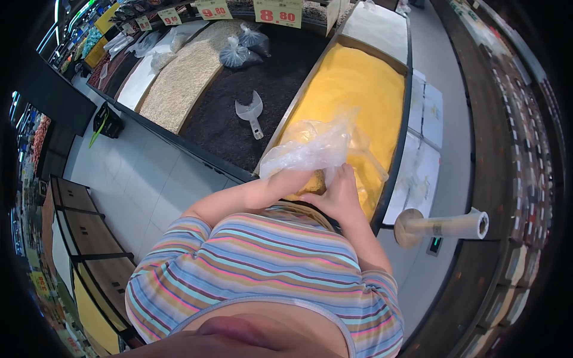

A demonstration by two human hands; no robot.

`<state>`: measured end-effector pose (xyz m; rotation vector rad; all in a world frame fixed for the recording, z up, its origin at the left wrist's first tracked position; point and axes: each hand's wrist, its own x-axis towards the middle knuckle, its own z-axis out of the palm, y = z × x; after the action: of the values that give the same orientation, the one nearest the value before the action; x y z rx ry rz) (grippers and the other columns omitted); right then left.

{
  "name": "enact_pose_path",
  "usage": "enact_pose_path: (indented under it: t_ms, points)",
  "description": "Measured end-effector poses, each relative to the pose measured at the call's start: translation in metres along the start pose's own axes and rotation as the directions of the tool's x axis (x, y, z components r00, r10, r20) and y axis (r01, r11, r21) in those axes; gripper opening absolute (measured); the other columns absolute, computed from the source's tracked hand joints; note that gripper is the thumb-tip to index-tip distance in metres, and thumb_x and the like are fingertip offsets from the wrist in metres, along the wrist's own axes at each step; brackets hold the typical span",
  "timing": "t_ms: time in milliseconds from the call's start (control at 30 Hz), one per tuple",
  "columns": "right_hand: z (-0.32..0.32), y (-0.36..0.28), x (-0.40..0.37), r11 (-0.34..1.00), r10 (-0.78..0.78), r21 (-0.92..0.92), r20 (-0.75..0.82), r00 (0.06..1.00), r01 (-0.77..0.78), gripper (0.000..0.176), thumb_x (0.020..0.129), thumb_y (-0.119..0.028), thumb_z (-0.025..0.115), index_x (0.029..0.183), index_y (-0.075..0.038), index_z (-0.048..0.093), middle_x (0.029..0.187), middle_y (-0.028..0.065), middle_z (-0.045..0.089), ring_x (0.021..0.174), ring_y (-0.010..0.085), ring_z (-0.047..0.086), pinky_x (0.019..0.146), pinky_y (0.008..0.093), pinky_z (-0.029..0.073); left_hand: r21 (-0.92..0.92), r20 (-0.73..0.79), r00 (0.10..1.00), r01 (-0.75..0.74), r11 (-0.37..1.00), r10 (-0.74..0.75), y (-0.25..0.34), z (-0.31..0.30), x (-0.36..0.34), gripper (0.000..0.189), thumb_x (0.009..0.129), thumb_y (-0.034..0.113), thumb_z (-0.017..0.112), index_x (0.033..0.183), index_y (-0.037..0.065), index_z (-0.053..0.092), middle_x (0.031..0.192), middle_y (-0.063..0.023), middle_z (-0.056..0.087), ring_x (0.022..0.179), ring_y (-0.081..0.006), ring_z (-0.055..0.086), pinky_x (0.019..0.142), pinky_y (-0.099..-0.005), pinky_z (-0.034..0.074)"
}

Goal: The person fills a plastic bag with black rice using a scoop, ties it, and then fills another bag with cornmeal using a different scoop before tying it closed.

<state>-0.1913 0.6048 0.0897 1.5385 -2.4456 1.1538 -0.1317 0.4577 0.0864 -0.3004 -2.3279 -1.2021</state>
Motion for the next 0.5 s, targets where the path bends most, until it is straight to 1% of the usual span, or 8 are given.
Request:
enact_pose_path:
  t_ms: [100, 133, 167, 267, 300, 367, 467, 500]
  points:
    - [0.013, -0.005, 0.002, 0.997, 0.012, 0.075, 0.0, 1.0, -0.012, 0.058, 0.066, -0.028, 0.075, 0.114, -0.005, 0.055, 0.113, 0.0173, 0.056, 0.107, 0.0372, 0.05, 0.092, 0.0457, 0.038, 0.27, 0.0, 0.94, -0.33, 0.905, 0.342, -0.01, 0.018, 0.001, 0.032, 0.084, 0.014, 0.059, 0.113, 0.003, 0.055, 0.104, -0.0156, 0.06, 0.097, -0.029, 0.058, 0.083, -0.0364, 0.046]
    - [0.019, -0.004, 0.0, 0.996, 0.028, 0.08, -0.019, 0.999, -0.027, 0.054, 0.067, -0.027, 0.074, 0.112, -0.005, 0.056, 0.112, 0.0167, 0.056, 0.107, 0.0367, 0.049, 0.093, 0.0452, 0.037, 0.127, 0.057, 0.983, -0.181, 0.975, 0.175, 0.003, 0.013, 0.007, 0.03, 0.085, 0.015, 0.059, 0.112, 0.003, 0.056, 0.1, -0.0138, 0.06, 0.094, -0.0271, 0.058, 0.08, -0.0356, 0.047]
    - [0.026, -0.001, -0.002, 0.995, 0.044, 0.087, -0.038, 0.998, -0.041, 0.05, 0.067, -0.025, 0.074, 0.11, -0.005, 0.058, 0.111, 0.0161, 0.057, 0.108, 0.0362, 0.049, 0.093, 0.0447, 0.037, 0.027, 0.08, 0.992, -0.103, 0.994, 0.1, 0.013, 0.012, 0.014, 0.029, 0.085, 0.015, 0.058, 0.112, 0.003, 0.056, 0.099, -0.0131, 0.06, 0.093, -0.0262, 0.058, 0.079, -0.035, 0.046]
    - [0.06, 0.026, -0.01, 0.969, 0.043, 0.246, -0.194, 0.98, 0.006, 0.037, 0.072, -0.019, 0.07, 0.106, -0.007, 0.06, 0.107, 0.0128, 0.058, 0.104, 0.0318, 0.052, 0.091, 0.0425, 0.039, -0.254, 0.094, 0.993, -0.048, 0.966, 0.075, 0.033, 0.016, 0.02, 0.028, 0.087, 0.016, 0.057, 0.111, 0.003, 0.056, 0.097, -0.011, 0.06, 0.09, -0.0236, 0.058, 0.077, -0.0333, 0.046]
    - [0.064, 0.03, -0.01, 0.969, 0.021, 0.244, -0.238, 0.971, 0.039, 0.034, 0.073, -0.016, 0.068, 0.105, -0.007, 0.061, 0.106, 0.0119, 0.058, 0.102, 0.0302, 0.053, 0.09, 0.0415, 0.04, -0.325, 0.091, 0.993, -0.04, 0.945, 0.073, 0.037, 0.017, 0.022, 0.027, 0.087, 0.016, 0.056, 0.111, 0.003, 0.056, 0.096, -0.0103, 0.06, 0.09, -0.0227, 0.058, 0.076, -0.0328, 0.046]
    - [0.061, 0.028, -0.005, 0.988, -0.103, 0.082, -0.285, 0.953, 0.131, 0.029, 0.077, -0.012, 0.065, 0.105, -0.008, 0.06, 0.104, 0.0102, 0.058, 0.099, 0.0264, 0.055, 0.086, 0.0386, 0.043, -0.415, 0.081, 0.995, -0.018, 0.909, 0.057, 0.041, 0.017, 0.021, 0.027, 0.088, 0.017, 0.055, 0.111, 0.003, 0.056, 0.095, -0.0088, 0.06, 0.088, -0.0209, 0.058, 0.075, -0.0316, 0.046]
    - [0.067, 0.045, -0.008, 0.937, -0.014, 0.346, -0.126, 0.992, 0.057, 0.025, 0.08, -0.007, 0.059, 0.105, -0.007, 0.059, 0.104, 0.0105, 0.057, 0.097, 0.0241, 0.055, 0.083, 0.035, 0.044, -0.503, 0.079, 0.997, 0.039, 0.864, 0.002, 0.043, 0.009, 0.024, 0.026, 0.09, 0.018, 0.054, 0.111, 0.003, 0.056, 0.092, -0.0067, 0.06, 0.086, -0.0182, 0.058, 0.072, -0.0299, 0.046]
    - [0.065, 0.049, -0.013, 0.885, 0.108, 0.461, -0.073, 0.991, -0.062, 0.026, 0.082, -0.01, 0.058, 0.108, -0.006, 0.057, 0.105, 0.0106, 0.058, 0.098, 0.0233, 0.055, 0.087, 0.0358, 0.042, -0.529, 0.075, 0.997, 0.066, 0.846, -0.031, 0.043, 0.006, 0.022, 0.025, 0.091, 0.018, 0.053, 0.111, 0.003, 0.056, 0.092, -0.006, 0.06, 0.085, -0.0174, 0.058, 0.072, -0.0294, 0.046]
